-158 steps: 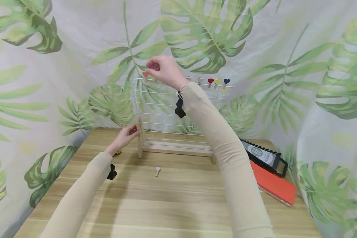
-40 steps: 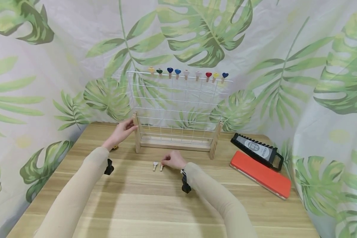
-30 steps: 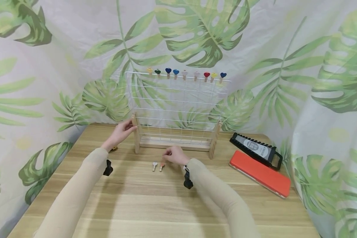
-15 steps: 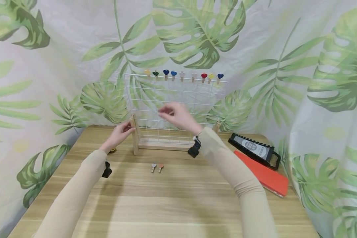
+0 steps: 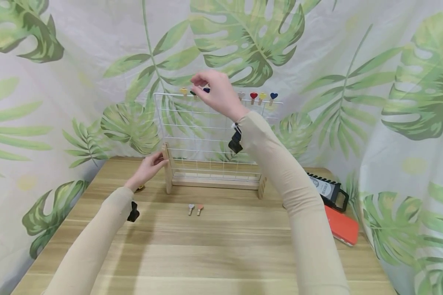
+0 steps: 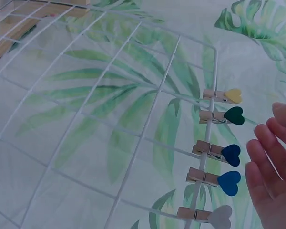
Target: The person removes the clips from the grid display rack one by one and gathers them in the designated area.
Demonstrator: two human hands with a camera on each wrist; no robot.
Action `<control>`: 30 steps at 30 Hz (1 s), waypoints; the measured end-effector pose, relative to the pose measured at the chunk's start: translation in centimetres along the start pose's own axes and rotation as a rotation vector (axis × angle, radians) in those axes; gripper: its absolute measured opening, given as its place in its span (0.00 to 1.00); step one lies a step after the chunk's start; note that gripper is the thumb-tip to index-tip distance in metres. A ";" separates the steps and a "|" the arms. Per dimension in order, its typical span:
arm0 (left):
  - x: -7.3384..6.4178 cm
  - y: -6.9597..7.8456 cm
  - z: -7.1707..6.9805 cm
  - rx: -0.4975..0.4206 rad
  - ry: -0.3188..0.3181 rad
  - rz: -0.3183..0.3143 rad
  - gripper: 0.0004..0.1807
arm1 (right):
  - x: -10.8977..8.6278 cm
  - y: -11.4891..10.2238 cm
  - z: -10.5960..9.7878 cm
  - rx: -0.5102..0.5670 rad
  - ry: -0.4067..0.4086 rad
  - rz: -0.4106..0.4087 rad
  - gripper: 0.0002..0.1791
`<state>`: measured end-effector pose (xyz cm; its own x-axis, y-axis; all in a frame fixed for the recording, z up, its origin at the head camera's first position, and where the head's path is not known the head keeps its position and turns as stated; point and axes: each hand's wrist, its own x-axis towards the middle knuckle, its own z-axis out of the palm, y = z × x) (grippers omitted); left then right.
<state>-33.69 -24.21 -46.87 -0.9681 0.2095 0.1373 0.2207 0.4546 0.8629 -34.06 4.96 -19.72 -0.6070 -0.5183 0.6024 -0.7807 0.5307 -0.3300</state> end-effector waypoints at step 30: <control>0.3 -0.3 -0.1 -0.005 0.010 -0.002 0.32 | 3.0 -0.3 2.7 -0.127 -0.105 0.040 0.10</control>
<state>-34.02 -24.37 -47.09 -0.9696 0.2005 0.1406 0.2187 0.4509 0.8654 -36.04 1.40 -19.71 -0.6544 -0.5591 0.5090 -0.7348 0.6290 -0.2538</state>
